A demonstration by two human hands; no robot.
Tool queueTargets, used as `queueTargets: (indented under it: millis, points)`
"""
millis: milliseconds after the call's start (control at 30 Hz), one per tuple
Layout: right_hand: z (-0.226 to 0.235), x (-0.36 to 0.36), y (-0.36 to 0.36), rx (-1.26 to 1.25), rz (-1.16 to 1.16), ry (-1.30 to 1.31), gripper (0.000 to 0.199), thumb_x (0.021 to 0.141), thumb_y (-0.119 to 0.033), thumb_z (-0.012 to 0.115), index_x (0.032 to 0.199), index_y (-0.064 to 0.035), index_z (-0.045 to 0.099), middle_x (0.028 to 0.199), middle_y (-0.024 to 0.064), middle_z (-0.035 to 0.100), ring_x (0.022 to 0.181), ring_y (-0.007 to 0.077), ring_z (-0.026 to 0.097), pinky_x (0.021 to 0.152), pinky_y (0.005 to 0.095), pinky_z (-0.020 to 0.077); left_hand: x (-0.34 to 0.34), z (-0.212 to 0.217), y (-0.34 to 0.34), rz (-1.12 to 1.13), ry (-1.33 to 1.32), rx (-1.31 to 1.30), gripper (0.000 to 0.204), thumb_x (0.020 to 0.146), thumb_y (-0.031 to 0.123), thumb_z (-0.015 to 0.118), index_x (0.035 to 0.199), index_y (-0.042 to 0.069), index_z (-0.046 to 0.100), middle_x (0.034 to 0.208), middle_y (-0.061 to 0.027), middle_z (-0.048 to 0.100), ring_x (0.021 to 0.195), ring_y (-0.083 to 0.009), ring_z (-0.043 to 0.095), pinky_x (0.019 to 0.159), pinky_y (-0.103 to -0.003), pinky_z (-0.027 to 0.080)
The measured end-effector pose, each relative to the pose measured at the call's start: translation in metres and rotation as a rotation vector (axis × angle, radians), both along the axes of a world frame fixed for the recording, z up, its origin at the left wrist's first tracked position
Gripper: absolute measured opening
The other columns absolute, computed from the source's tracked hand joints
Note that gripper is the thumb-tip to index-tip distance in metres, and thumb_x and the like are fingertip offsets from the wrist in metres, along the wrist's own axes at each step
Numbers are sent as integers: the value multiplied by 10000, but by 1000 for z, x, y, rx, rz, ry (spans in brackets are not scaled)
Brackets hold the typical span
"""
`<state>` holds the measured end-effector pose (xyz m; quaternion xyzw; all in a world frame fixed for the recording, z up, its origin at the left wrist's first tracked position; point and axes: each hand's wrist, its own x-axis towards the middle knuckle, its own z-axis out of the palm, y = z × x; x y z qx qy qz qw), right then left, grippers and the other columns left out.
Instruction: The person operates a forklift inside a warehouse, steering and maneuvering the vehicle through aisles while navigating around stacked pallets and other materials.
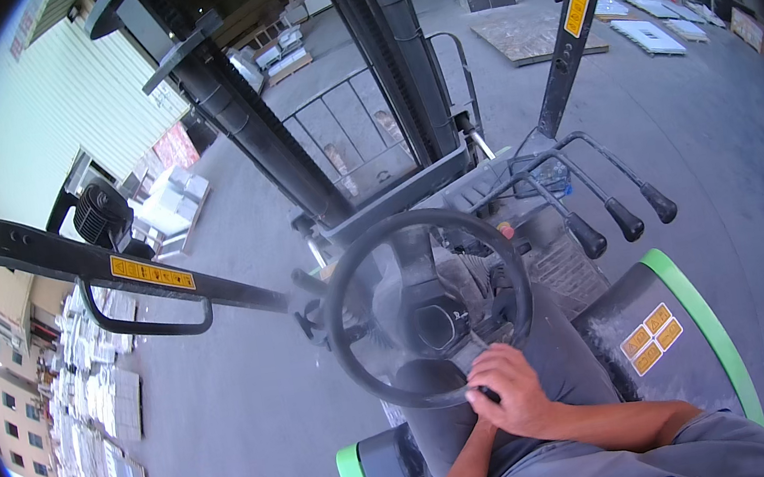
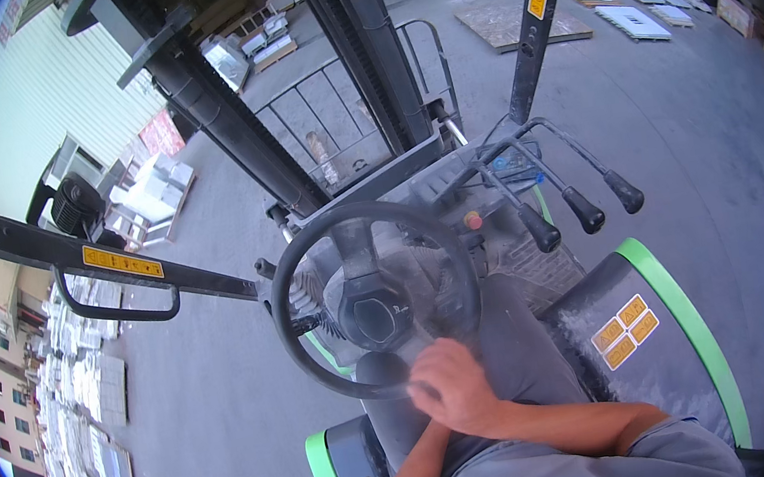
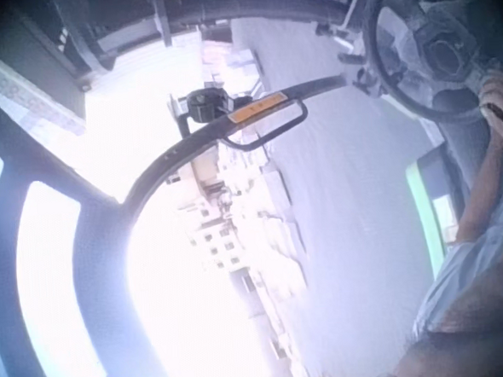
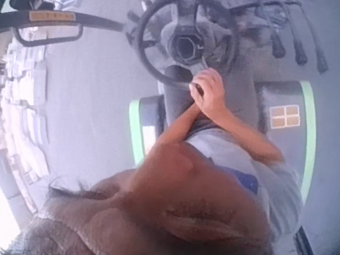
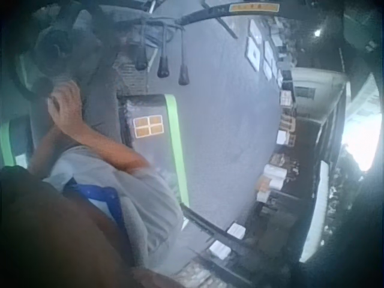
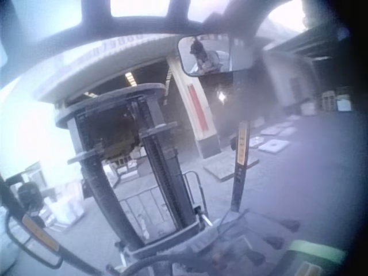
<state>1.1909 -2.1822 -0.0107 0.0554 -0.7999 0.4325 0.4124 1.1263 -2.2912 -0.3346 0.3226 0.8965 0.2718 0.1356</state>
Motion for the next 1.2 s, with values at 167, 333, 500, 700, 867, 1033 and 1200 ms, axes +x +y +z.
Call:
queueTargets:
  millis: [167,333,500,700,867,1033,1200]
  points:
    - [-11,-16,-34,15,-13,83,176,785,-49,787,901,-75,657,967,65,683,984,275,673,995,490,506,-5,6,-20,-22,11,-135,370,1032,337,517,1257,64,627,1248,-196,668,1190,-392,627,973,-537,509]
    - [-14,-15,-43,33,-85,143,217,722,-51,804,880,-72,656,917,72,685,907,295,675,952,484,533,-10,10,-37,-52,18,-201,359,1027,343,519,1214,62,642,1208,-218,678,1151,-412,639,951,-551,511]
    - [-23,-18,-63,16,-115,166,208,729,-59,801,866,-78,645,906,69,683,886,292,674,941,484,532,-15,-1,-51,-45,36,-196,352,1023,348,521,1171,59,658,1167,-240,688,1111,-432,651,929,-566,513]
    - [-34,-48,-113,123,-8,179,206,755,-64,791,889,-83,636,952,67,657,935,273,661,959,481,515,-31,-47,-62,13,110,-67,351,1017,354,523,1120,57,677,1119,-267,700,1064,-455,666,903,-583,515]
    - [-20,-100,-172,184,34,208,222,770,-54,794,906,-76,620,965,69,633,980,264,639,981,471,502,-47,-70,-71,-8,288,52,362,1017,363,518,1103,55,685,1094,-283,706,1047,-478,667,889,-595,514]
    - [-12,-160,-211,149,38,292,229,762,-46,793,898,-72,611,944,79,617,947,295,613,950,478,495,-64,-58,-106,9,-2,-23,357,995,416,588,1142,104,679,963,-198,690,873,-421,667,767,-532,541]
    - [-28,-172,-236,137,9,314,237,759,-39,795,897,-77,605,905,79,613,914,300,612,948,485,496,-78,-50,-126,-15,16,52,376,990,438,602,1087,85,688,893,-206,704,838,-428,695,749,-545,553]
